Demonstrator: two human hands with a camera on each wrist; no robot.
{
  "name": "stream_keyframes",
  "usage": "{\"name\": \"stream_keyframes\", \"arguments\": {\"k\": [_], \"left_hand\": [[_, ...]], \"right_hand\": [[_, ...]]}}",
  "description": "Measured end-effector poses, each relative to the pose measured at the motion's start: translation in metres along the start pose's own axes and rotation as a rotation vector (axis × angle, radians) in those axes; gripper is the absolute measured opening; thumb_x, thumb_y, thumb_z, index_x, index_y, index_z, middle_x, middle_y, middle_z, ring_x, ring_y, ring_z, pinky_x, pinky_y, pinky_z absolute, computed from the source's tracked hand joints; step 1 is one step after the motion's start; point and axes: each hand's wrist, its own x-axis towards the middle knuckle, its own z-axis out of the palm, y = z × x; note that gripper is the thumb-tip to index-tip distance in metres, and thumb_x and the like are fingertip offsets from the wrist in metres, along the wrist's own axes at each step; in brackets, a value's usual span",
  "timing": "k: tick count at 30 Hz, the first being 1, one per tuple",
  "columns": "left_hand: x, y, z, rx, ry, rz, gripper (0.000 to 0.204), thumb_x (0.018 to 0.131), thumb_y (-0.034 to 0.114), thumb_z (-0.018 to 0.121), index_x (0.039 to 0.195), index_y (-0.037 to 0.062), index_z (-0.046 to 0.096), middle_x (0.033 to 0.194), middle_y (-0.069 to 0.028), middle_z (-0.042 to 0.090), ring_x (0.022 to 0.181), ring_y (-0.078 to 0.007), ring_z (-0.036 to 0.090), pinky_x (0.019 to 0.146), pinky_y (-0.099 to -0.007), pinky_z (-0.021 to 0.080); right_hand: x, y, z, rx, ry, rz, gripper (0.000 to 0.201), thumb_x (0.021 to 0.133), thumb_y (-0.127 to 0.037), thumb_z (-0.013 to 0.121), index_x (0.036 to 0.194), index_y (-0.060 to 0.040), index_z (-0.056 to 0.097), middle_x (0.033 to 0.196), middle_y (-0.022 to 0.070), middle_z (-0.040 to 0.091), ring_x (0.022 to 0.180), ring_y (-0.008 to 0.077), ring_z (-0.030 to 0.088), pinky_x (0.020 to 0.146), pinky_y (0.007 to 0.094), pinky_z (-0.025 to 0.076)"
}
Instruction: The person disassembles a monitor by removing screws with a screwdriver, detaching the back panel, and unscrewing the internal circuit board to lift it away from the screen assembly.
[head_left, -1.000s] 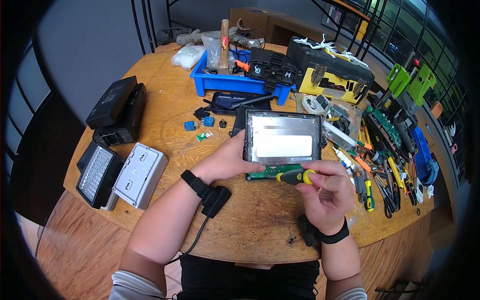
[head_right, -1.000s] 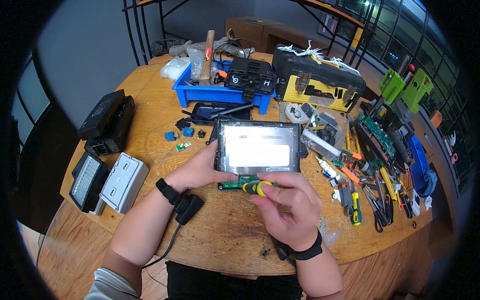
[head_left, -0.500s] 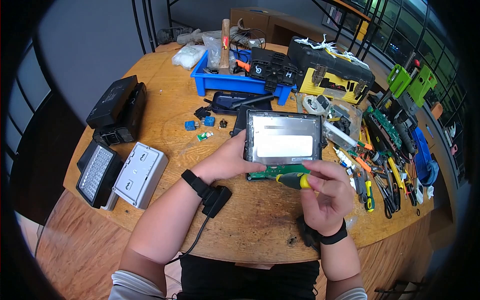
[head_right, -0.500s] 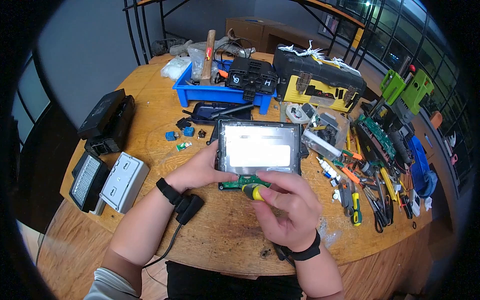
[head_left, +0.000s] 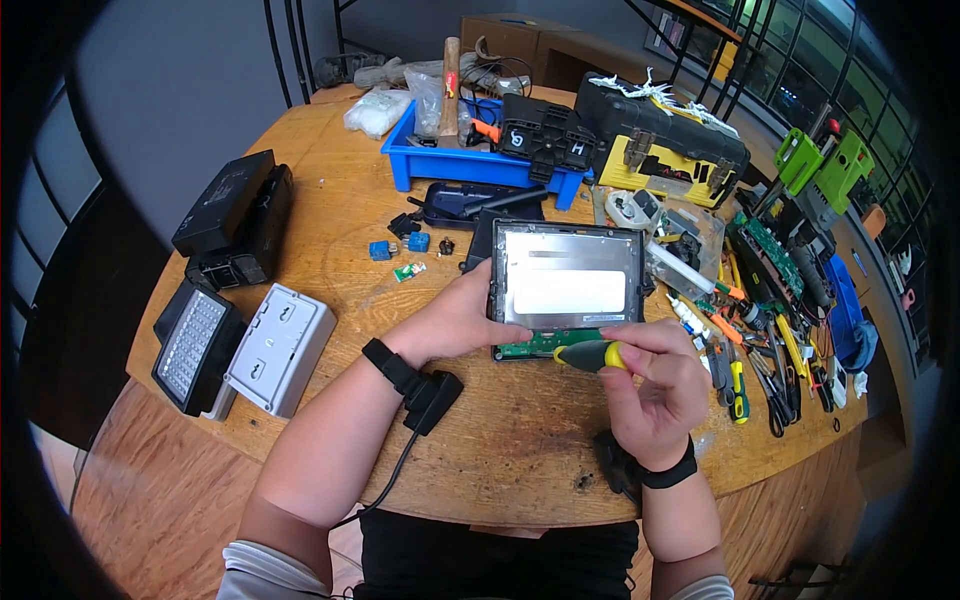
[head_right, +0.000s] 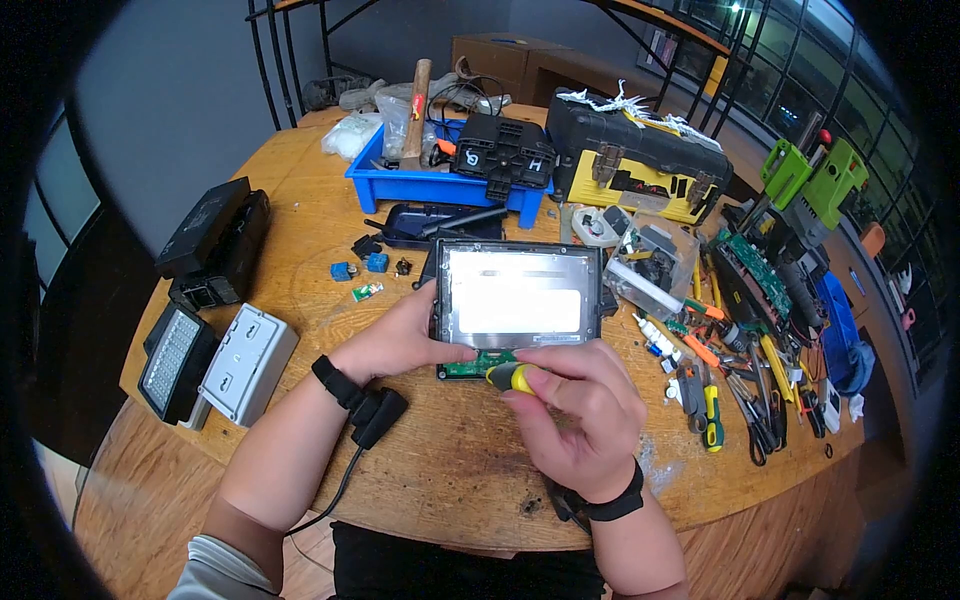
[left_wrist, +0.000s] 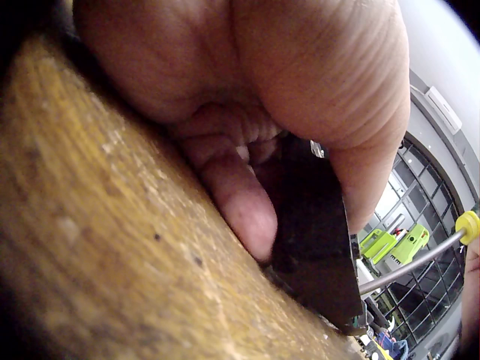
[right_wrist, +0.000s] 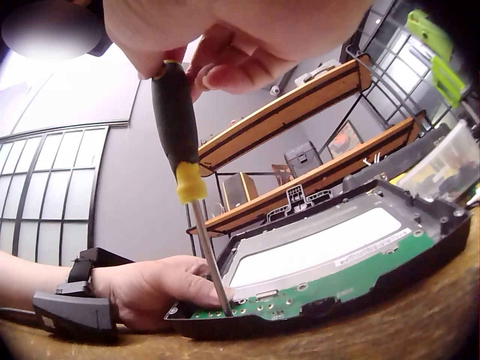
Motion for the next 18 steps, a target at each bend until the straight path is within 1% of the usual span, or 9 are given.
{"name": "stream_keyframes", "arguments": {"k": [4,7,18], "left_hand": [[0.0002,-0.0017,0.0004,-0.017,0.000,0.004,0.089,0.076,0.001,0.086,0.149,-0.0041,0.035,0.143,-0.0151,0.054,0.133,-0.0215,0.050,0.113,-0.0355,0.040],[-0.0002,0.0006,0.0003,-0.006,0.000,-0.006,0.088,0.076,0.001,0.086,0.149,-0.0043,0.035,0.142,-0.0154,0.055,0.133,-0.0217,0.050,0.113,-0.0353,0.040],[0.0009,-0.0047,-0.0001,-0.003,0.003,0.004,0.089,0.076,0.001,0.086,0.149,-0.0036,0.036,0.143,-0.0154,0.054,0.133,-0.0218,0.050,0.113,-0.0355,0.040]], "right_hand": [[-0.0039,-0.0004,-0.0012,-0.008,0.005,0.031,0.031,0.076,-0.001,0.086,0.094,-0.0041,0.062,0.088,0.0135,0.068,0.076,0.0246,0.067,0.066,0.0323,0.053],[-0.0040,0.0001,-0.0005,0.002,0.009,0.030,0.031,0.076,-0.003,0.087,0.095,-0.0043,0.062,0.086,0.0132,0.066,0.074,0.0235,0.066,0.064,0.0315,0.052],[-0.0057,0.0006,0.0002,-0.003,0.011,0.040,0.032,0.078,-0.005,0.086,0.098,-0.0044,0.061,0.088,0.0151,0.066,0.074,0.0235,0.067,0.063,0.0307,0.053]]}}
